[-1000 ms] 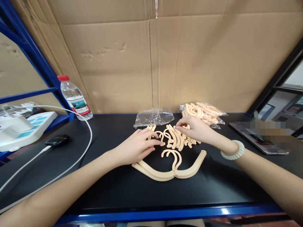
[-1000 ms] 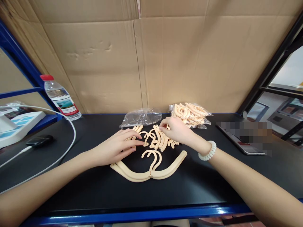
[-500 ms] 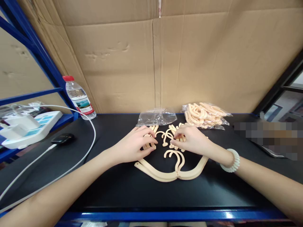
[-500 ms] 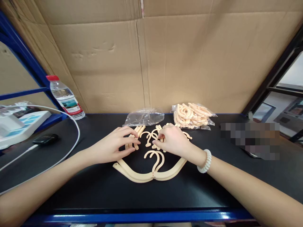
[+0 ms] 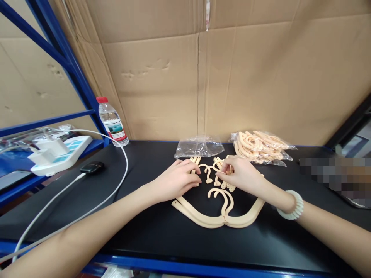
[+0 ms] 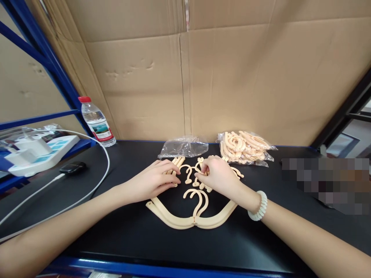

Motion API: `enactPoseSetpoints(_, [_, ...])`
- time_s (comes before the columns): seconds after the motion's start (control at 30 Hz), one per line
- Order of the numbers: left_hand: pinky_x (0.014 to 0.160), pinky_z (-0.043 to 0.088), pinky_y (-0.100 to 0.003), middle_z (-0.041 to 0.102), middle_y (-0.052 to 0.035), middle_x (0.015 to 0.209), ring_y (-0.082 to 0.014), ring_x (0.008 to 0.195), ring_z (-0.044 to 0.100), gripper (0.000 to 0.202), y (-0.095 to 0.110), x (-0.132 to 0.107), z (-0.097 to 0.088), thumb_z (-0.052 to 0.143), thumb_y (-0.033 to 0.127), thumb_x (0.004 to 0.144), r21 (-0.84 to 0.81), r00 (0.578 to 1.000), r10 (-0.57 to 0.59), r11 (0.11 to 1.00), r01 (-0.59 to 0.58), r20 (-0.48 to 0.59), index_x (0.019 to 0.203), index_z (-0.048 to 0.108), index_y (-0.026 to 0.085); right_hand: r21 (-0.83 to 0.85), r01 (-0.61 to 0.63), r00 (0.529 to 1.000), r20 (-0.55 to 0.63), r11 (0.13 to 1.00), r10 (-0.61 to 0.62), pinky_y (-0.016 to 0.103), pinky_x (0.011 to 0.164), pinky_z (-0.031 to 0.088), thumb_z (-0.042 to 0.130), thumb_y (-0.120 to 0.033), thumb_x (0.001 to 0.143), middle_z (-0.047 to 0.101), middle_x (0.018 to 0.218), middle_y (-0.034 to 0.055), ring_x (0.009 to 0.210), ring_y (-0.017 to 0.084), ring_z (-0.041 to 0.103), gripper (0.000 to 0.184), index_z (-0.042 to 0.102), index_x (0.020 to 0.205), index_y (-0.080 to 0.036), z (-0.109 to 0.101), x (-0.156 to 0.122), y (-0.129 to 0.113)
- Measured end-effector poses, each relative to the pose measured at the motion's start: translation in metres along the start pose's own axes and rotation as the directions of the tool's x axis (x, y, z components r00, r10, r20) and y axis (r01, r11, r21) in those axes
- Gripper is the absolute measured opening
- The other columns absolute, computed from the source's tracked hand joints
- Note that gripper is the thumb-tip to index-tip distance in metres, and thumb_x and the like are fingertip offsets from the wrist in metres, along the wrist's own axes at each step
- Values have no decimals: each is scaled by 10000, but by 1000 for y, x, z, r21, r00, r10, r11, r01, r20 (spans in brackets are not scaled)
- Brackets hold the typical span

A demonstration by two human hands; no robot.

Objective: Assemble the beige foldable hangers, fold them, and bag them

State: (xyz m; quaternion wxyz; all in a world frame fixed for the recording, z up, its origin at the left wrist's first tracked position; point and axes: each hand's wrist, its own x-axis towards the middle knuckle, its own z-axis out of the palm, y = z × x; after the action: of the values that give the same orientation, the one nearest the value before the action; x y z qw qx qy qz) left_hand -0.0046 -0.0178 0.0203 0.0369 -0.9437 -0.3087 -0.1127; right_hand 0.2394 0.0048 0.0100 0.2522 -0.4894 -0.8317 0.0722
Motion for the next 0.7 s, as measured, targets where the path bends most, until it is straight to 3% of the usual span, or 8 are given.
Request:
enactPoseSetpoints(0.23, [864, 433, -368, 645, -76, 1132, -227, 1038, 553, 215, 6, 1, -5, 469, 196, 968, 3, 991, 23, 1000, -23, -129, 1010, 680, 202, 239, -130, 990, -13, 962, 137, 300, 569, 460, 637, -349, 765, 632, 648, 28, 597, 172, 590, 193, 577, 664, -196, -18, -3, -3])
enactPoseSetpoints(0.4, [849, 490, -323, 653, -82, 1090, -190, 981, 601, 248, 9, 0, -11, 426, 167, 973, -176, 959, -27, 984, -24, -283, 1031, 667, 182, 422, -265, 963, 60, 867, 264, 264, 461, 439, 668, -383, 753, 648, 566, 9, 495, 156, 598, 207, 576, 723, -201, -30, -5, 1])
enactPoseSetpoints(0.57, [829, 538, -308, 675, -67, 1032, -166, 893, 669, 237, 10, 0, -11, 411, 187, 976, -454, 928, -201, 890, 39, -315, 1042, 639, 182, 674, -396, 910, 195, 624, 367, 227, 562, 553, 776, -337, 704, 696, 669, 24, 610, 144, 688, 257, 573, 754, -187, -39, -6, -4])
enactPoseSetpoints(0.63, [765, 569, -300, 678, -62, 1026, -154, 809, 700, 216, 12, 0, -10, 407, 219, 981, -618, 920, -303, 781, 90, -249, 1052, 607, 182, 766, -417, 895, 252, 490, 368, 218, 630, 587, 793, -314, 704, 696, 725, 29, 719, 163, 723, 256, 581, 760, -181, -41, -7, -5])
enactPoseSetpoints(0.7, [780, 586, -312, 665, -82, 1125, -169, 857, 721, 187, 15, 1, -10, 415, 275, 988, -775, 910, -380, 621, 117, -167, 1054, 565, 186, 831, -425, 891, 312, 360, 331, 230, 717, 607, 793, -296, 717, 705, 793, 43, 804, 180, 733, 238, 593, 771, -179, -41, -9, -5])
